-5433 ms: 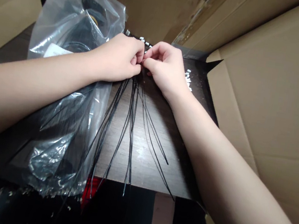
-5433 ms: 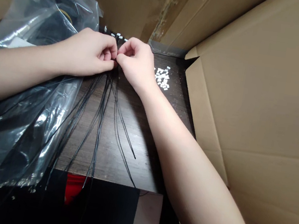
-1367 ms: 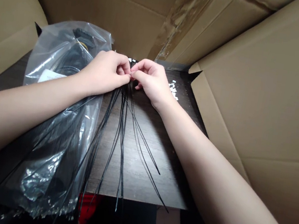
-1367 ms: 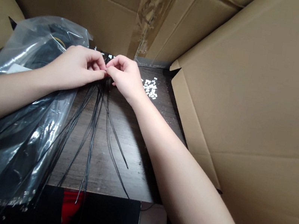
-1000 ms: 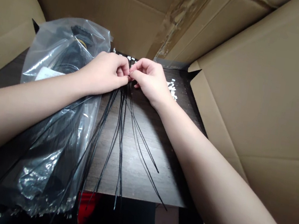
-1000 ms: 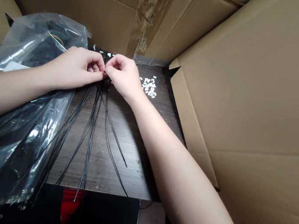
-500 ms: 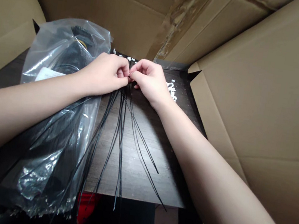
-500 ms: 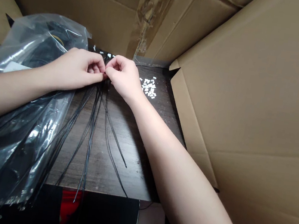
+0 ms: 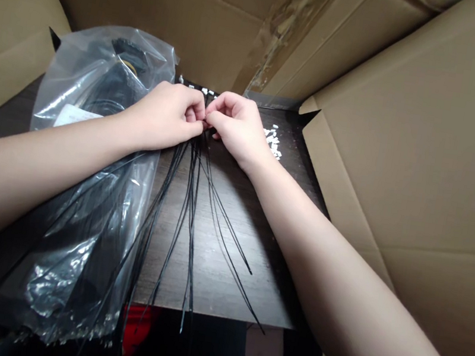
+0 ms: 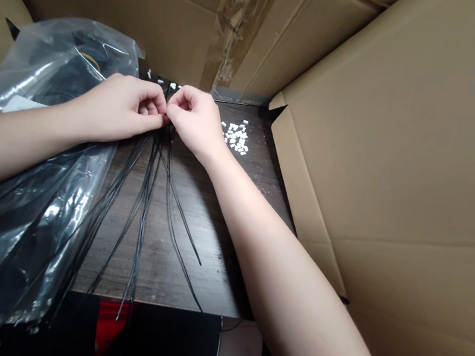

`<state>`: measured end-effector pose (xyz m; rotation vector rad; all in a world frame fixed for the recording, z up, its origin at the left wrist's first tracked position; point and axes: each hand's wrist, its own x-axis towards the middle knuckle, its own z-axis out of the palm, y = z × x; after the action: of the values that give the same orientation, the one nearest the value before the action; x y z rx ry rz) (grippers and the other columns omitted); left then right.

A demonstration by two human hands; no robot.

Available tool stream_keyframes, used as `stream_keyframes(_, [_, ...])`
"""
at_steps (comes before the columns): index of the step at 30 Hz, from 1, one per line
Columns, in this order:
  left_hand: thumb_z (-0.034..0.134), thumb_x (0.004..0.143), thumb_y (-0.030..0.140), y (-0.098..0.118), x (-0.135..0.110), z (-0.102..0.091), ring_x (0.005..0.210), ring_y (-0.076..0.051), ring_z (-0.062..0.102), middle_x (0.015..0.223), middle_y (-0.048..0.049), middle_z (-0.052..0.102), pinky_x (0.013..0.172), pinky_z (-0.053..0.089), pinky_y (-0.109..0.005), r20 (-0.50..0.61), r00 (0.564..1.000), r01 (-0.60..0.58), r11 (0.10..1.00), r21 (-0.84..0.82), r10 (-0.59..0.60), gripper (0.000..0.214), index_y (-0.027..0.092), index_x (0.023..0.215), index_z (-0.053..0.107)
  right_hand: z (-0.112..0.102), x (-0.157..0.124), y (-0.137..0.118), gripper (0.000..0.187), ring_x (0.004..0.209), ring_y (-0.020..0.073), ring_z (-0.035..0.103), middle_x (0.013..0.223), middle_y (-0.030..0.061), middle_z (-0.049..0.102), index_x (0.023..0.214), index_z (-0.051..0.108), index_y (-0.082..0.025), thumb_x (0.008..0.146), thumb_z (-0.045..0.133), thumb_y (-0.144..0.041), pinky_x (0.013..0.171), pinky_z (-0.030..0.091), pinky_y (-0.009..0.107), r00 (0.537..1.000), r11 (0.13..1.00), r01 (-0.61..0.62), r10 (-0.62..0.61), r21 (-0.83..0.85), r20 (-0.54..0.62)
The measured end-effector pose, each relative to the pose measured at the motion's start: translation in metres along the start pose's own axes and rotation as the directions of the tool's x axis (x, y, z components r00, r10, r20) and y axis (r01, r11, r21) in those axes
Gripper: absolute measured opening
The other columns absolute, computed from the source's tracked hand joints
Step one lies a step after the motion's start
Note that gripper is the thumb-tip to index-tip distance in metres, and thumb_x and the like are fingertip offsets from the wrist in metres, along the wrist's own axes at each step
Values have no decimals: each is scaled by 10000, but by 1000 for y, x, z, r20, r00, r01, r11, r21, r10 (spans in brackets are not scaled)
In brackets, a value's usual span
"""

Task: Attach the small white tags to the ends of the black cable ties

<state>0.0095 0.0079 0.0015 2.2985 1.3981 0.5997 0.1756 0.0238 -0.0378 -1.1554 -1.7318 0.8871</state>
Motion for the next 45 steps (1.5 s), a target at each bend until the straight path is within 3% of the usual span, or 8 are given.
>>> stream_keyframes(16, [582,800,250,6,-2,-2,844,-208,666,868,-43,722,893,513,-362,59,998,-9,986,164,0,197,153,912,711,1,1,1,94,769,163,546,709,11,570,703,545,-191,778,601,-184,703,474,291,1000,998,23,-24,-63,-19])
stream_keyframes(30, [572,719,201,0,0,0,832,-221,675,762,-27,711,900,517,-346,-12,1000,-10,1000,17,10,197,173,826,735,1,-1,-6,80,770,164,547,704,2,561,689,555,-194,735,566,-130,711,459,293,999,999,-31,30,-36,-30])
stream_keyframes(45, [562,736,226,3,-1,-4,723,-175,644,756,-29,725,821,503,-310,-20,999,26,1000,14,-25,206,153,820,736,3,-1,-6,31,694,150,529,694,-3,598,697,585,-203,705,568,-178,653,458,287,998,999,-38,38,-10,-46])
